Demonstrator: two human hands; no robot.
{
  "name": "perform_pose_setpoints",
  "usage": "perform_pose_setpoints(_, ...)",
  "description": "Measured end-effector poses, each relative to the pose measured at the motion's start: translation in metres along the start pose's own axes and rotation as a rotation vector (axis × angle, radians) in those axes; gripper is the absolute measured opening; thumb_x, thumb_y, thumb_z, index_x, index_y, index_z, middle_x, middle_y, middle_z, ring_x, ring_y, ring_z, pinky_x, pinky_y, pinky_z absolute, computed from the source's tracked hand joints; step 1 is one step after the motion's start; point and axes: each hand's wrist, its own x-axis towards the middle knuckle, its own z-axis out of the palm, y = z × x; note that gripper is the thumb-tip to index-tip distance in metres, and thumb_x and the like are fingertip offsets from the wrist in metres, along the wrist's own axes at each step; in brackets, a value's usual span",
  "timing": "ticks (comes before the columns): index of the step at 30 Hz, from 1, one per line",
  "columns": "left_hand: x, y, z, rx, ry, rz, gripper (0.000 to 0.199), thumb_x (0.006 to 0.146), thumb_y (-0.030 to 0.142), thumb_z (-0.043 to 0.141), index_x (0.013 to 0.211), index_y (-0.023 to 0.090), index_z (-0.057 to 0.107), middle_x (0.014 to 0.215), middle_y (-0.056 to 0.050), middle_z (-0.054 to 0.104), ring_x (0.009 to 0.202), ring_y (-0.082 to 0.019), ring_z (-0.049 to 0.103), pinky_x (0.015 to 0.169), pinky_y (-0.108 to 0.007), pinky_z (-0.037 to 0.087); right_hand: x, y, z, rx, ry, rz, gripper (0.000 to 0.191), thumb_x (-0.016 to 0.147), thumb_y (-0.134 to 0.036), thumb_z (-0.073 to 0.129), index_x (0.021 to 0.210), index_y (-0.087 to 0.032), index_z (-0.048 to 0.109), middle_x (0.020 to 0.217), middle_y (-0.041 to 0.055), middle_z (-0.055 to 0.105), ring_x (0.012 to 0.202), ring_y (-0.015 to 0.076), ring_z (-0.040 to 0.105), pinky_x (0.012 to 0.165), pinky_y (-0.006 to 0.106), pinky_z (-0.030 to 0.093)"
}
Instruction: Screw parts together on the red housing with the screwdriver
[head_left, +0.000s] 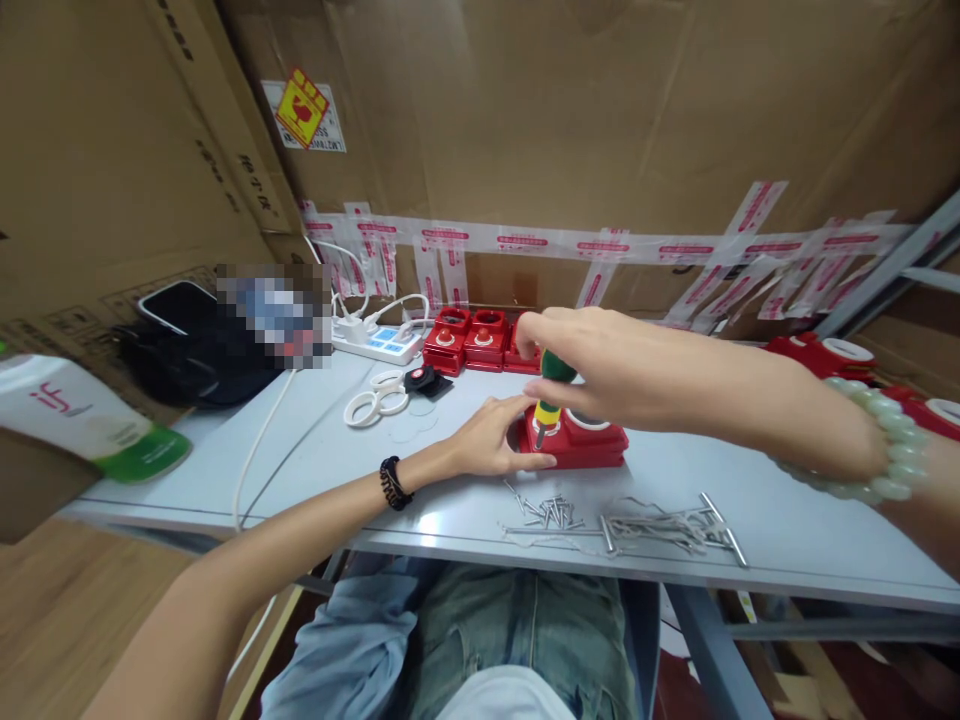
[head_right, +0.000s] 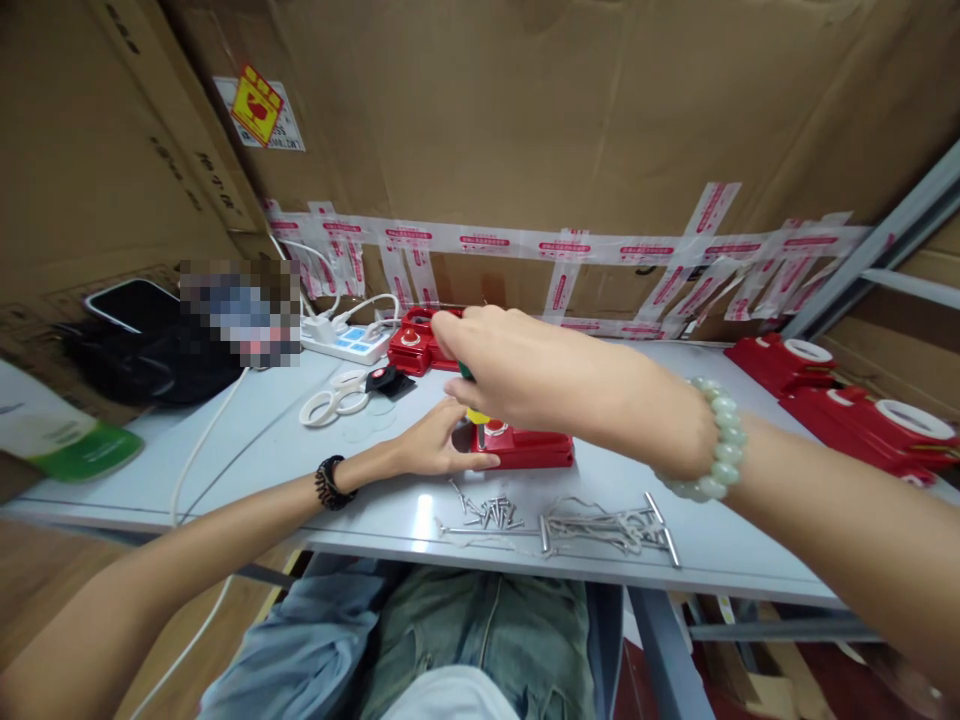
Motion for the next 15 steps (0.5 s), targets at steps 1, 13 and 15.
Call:
perform_pose_setpoints(1,0.000,0.001,0.000,-0.003,-0.008,-0.003,0.065,0.078,0.062,0.068,0.124,0.018,0.057,0.111,-0.010,0.069,0.093,-0.027,0.064,0.086,-0.042,0.049,0.000,0.003,0.004,-0.063,0.048,0.045,0.021,0.092,-0.040,0.056,0.094,-0.019,0.055,0.079,0.0042,0.060,0.061,0.0159,0.048,0.056,0.031,0.029)
perform_pose_setpoints(13,0.000,0.000,0.000,0.021,-0.005,0.001,0.064,0.077,0.064,0.066,0.120,0.016,0.060,0.102,-0.010,0.070,0.085,-0.026,0.064,0.080,-0.041,0.050,0.004,-0.001,-0.010,0.070,-0.129,-0.018,0.008,0.086,-0.022,0.059,0.088,-0.020,0.052,0.088,0.0037,0.061,0.072,0.0154,0.052,0.059,0.029,0.034)
perform_pose_setpoints(15,0.000,0.000,-0.001,0.015,-0.012,-0.010,0.065,0.077,0.063,0.067,0.121,0.016,0.059,0.109,-0.011,0.070,0.090,-0.027,0.065,0.084,-0.043,0.050,0.004,0.002,-0.005,-0.047,-0.094,0.053,0.018,0.090,-0.037,0.056,0.087,-0.020,0.051,0.080,0.0044,0.059,0.066,0.0164,0.050,0.055,0.030,0.030)
